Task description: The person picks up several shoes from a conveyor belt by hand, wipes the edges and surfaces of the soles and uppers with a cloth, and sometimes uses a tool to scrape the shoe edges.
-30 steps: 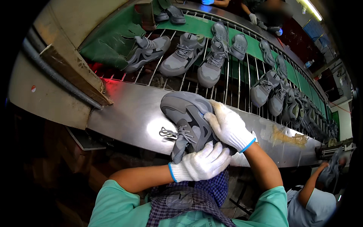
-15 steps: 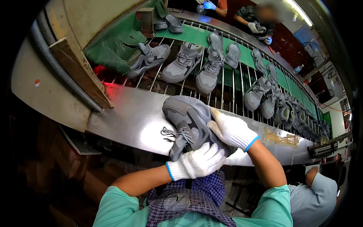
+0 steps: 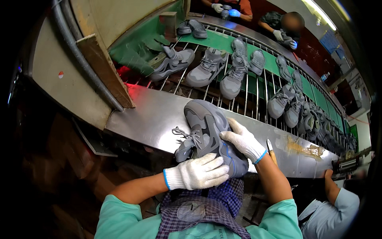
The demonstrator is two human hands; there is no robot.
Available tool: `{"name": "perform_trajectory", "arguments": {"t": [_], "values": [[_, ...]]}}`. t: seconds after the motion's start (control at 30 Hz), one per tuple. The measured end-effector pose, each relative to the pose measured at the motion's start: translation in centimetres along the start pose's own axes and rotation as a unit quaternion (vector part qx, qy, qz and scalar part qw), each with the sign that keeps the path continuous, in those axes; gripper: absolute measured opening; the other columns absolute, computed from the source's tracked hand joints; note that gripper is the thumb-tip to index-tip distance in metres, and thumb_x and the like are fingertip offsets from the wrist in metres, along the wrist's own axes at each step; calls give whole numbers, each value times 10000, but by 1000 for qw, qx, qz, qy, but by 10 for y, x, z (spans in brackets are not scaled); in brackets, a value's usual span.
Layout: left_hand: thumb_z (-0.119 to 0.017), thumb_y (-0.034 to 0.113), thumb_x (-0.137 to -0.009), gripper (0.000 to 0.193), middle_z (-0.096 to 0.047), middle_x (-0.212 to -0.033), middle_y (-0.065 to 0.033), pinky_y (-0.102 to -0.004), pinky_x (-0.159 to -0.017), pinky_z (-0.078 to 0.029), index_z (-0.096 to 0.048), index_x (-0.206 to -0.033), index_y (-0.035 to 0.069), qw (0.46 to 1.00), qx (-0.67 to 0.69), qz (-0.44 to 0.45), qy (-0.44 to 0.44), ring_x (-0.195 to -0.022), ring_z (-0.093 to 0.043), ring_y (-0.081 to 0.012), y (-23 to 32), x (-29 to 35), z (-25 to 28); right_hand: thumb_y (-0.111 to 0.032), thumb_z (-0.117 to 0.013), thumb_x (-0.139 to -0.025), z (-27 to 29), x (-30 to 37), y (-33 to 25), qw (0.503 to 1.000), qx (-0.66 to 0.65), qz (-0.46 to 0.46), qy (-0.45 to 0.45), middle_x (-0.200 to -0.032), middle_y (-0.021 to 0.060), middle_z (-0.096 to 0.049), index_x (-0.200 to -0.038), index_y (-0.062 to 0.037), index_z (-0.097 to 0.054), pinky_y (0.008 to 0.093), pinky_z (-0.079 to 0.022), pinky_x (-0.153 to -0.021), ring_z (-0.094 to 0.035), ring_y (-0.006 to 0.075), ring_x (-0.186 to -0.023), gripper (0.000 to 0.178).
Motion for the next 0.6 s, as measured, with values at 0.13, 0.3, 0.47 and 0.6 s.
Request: {"name": "perform_trajectory", "arguments": {"t": [0.13, 0.3, 0.47, 0.6], "values": [[-760, 240, -799, 381, -730, -1233, -73, -436, -982, -605, -777, -1154, 102, 1000, 16, 13, 3, -1122, -712, -287, -3, -4, -4, -311, -675, -989, 8, 0, -2, 1000, -13, 18, 17, -1353, 193, -699, -1544, 0, -519, 332, -492, -1077, -662, 220, -1202, 654], [-750, 246, -801, 429, -733, -1219, -104, -464, -989, -596, -761, -1198, 83, 1000, 22, 4, 1, -1126, -708, -316, -2, -12, -5, -441, -613, -1053, 22, -19, 13, 992, -119, -35, 31, -1384, 154, -694, -1499, -16, -589, 342, -468, -1115, -639, 238, -1272, 616], [-708, 236, -801, 442, -723, -1243, -119, -477, -998, -588, -755, -1209, 71, 999, 33, 10, -32, -1123, -702, -330, -2, -9, -3, -417, -591, -1083, 0, -51, -41, 997, 48, 55, 8, -1420, 157, -663, -1464, 7, -600, 339, -466, -1115, -624, 214, -1262, 570], [-682, 237, -824, 437, -723, -1248, -122, -470, -1007, -583, -751, -1223, 72, 998, 51, 7, -34, -1159, -693, -328, -4, -10, -6, -495, -599, -1046, -3, -56, -15, 998, 42, 57, -4, -1359, 231, -683, -1522, 6, -526, 368, -472, -1107, -647, 290, -1256, 695]]}}
Point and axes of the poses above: each hand's wrist, its own x-axis away from the middle knuckle, its own z-axis out of the back of the hand, y = z × x, the point moved 6 cm from there along -x, towards the middle knuckle
